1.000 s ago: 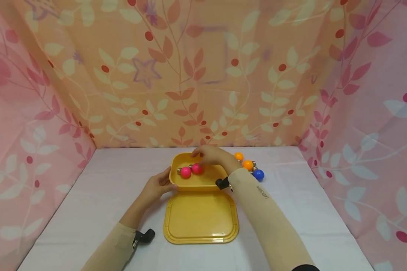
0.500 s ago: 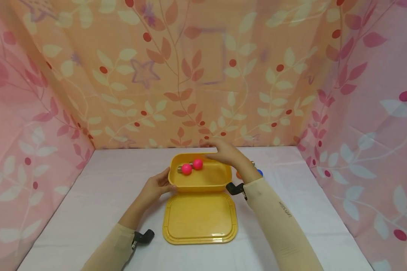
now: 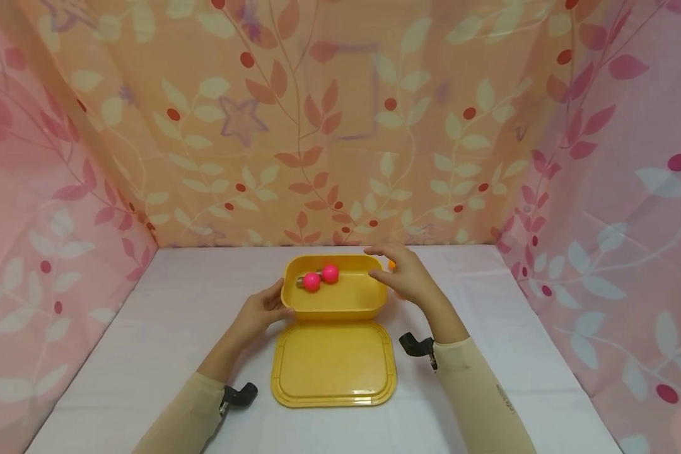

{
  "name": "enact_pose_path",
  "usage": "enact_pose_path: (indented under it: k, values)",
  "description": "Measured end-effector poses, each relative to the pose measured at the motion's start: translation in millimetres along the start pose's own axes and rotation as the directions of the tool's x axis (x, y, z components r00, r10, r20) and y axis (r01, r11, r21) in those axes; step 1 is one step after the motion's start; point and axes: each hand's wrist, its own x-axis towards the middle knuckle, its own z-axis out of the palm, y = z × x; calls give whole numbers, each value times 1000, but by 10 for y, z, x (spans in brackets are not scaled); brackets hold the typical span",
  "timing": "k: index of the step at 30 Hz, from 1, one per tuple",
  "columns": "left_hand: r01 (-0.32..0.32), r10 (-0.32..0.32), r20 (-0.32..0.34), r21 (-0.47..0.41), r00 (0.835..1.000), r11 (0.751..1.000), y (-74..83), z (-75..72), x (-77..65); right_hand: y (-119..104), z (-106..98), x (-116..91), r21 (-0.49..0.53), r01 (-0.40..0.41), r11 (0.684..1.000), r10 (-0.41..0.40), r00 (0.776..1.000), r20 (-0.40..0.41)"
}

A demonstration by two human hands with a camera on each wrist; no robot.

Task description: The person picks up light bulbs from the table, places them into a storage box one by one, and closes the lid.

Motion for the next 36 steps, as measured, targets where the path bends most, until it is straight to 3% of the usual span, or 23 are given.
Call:
enact_pose_path:
  k: [15, 24, 36]
  values:
    - [-1, 1, 0, 11, 1000, 1000, -25, 4, 14, 147, -113, -358, 42, -29, 999, 35, 990, -138]
    - [-19, 19, -14, 1, 1000, 1000, -21, 22, 21, 207, -264, -399, -67, 22, 998, -34, 983, -180]
    - [-13, 13, -17, 1, 1000, 1000, -23, 14, -11, 511, -382, -423, -106, -98, 990, 73, 974, -216]
